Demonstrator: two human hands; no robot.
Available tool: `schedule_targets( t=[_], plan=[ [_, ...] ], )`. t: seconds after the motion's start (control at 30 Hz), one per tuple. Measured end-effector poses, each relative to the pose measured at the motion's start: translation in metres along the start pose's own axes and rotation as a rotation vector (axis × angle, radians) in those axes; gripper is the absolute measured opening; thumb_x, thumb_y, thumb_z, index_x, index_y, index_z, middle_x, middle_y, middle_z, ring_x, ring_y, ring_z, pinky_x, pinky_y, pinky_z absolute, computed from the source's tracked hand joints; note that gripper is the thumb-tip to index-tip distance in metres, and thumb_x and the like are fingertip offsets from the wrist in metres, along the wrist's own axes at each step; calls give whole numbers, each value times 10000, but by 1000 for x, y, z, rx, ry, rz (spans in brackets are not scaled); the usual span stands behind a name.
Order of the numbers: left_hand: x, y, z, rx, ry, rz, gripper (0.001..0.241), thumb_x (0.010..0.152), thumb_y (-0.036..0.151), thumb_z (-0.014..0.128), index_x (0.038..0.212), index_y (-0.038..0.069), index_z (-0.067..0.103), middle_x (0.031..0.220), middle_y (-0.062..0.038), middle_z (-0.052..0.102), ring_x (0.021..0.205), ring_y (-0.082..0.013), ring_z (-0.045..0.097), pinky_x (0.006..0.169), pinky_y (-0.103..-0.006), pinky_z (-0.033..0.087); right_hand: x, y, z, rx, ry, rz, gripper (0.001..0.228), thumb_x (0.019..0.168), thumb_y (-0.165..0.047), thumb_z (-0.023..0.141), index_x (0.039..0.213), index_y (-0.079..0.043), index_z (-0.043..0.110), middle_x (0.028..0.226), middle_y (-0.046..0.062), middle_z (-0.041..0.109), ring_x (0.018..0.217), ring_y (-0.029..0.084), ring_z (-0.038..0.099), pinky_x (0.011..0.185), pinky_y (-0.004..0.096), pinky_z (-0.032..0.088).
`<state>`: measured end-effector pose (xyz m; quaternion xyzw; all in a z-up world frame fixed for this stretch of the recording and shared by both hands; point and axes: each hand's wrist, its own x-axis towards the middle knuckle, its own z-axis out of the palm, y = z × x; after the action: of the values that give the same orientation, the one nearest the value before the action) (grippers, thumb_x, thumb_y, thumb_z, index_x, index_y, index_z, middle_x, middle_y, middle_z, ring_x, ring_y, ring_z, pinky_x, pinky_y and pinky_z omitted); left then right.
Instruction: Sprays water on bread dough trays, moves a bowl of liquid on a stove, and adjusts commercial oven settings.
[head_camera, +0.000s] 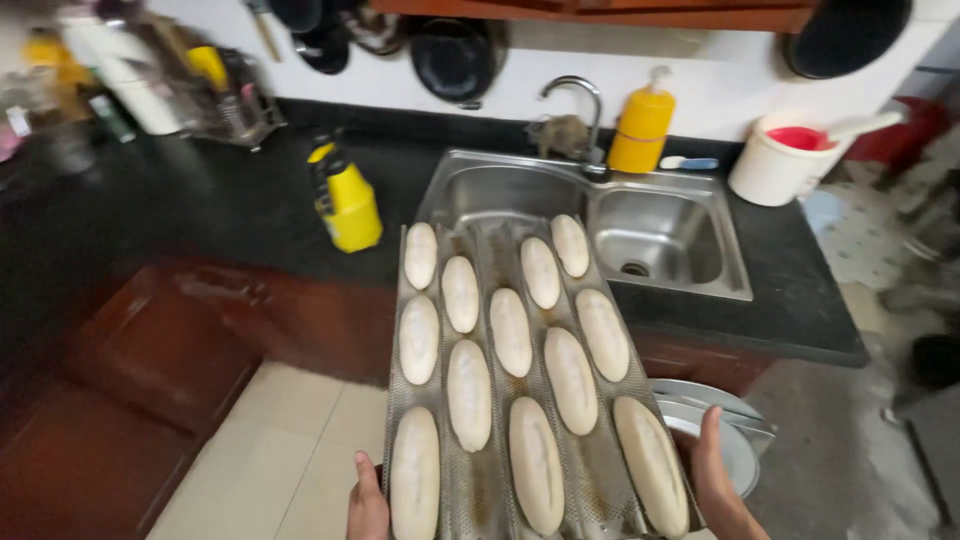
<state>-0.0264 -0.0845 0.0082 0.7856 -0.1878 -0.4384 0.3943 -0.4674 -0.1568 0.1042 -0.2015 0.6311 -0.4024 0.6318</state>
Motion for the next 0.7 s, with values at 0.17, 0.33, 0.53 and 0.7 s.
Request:
schedule_targets(
  t=[0.17, 0.33, 0.53, 0.7],
  plan=[
    [23, 76, 60, 113, -221, 0, 846, 992, 570, 113, 1302, -58, 586, 1341, -229, 618, 1227, -368, 608, 1067, -420, 451, 35, -26, -20, 6, 109, 2, 1177, 882, -768, -1, 1376, 176, 500, 1387, 316, 557, 1267, 415, 504, 1083, 436, 319],
    [67, 104, 128, 169, -314, 8, 865, 978, 581, 103, 1285, -46, 612, 1334, -233, 623, 1226, -365, 616, 1061, -425, 468, 54, -63, -21, 78, 202, -38, 1054, 969, -683, 53, 1363, 181, 511, 1402, 281, 558, 1279, 397, 501, 1101, 435, 313],
    [111, 131, 185, 201, -312, -102, 879, 976, 609, 155, 1239, -74, 640, 1294, -240, 655, 1165, -375, 644, 1000, -447, 460, 144, -61, -56, 113, 220, 43, 1173, 899, -757, 29, 1363, 229, 465, 1388, 371, 531, 1261, 453, 500, 1098, 474, 316],
    [149, 120, 213, 151, -287, -68, 851, 976, 591, 208, 1170, -103, 661, 1182, -258, 695, 1039, -373, 665, 926, -422, 475, 189, -53, -68, 211, 205, 62, 1135, 918, -757, 43, 1390, 180, 476, 1406, 331, 529, 1270, 446, 490, 1098, 452, 308]
  ],
)
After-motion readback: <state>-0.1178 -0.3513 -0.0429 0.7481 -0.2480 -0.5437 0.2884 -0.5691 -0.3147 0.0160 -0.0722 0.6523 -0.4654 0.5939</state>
